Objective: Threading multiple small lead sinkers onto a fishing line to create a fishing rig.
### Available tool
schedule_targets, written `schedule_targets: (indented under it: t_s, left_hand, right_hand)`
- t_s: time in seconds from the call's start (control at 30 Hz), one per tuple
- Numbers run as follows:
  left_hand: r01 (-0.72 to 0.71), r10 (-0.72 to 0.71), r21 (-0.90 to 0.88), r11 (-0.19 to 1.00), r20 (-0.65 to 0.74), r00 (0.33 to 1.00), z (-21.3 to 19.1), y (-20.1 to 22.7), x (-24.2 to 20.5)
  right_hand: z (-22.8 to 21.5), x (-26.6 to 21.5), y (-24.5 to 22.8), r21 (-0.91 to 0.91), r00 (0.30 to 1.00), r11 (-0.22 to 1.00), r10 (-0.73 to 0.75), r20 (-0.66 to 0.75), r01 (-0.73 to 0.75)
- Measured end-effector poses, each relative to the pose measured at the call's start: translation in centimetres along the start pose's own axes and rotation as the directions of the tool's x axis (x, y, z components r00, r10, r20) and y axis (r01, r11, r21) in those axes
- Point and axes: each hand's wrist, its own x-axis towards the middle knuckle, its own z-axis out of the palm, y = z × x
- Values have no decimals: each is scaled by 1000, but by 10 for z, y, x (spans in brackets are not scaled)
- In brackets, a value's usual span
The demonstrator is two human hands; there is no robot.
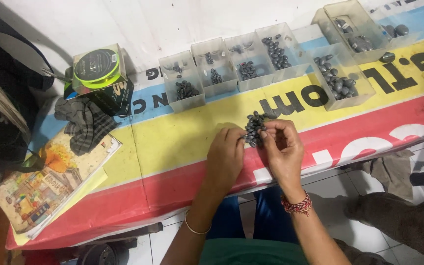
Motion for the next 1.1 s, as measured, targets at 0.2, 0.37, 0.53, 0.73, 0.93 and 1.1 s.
schedule_targets:
  t_s: [0.2,0.37,0.53,0.73,0.93,1.1]
  left_hand:
    - [92,-133,-492,866,-50,990,-12,11,-1]
    - [122,-189,-597,793,-49,981,-14,12,0]
    - [119,-190,-608,785,-53,980,-21,19,0]
    - [84,-152,-609,788,-60,987,-25,23,0]
    - [138,-225,-677,723,-42,974,-23,21,-1]
    - [131,-223,-716,686,-35,974,-23,22,-2]
  right_hand:
    - [3,1,-5,-85,985,995,-37,169,52]
    - [3,2,-4,-104,976,992,-50,213,74]
    - [4,1,-6,-97,974,994,-32,222,54]
    - [3,0,-6,-90,981,995,-31,194,49]
    - [4,0,-9,-46,976,998,-31,214,42]
    - [4,-2,-11,-25,978,1000,-1,210,6]
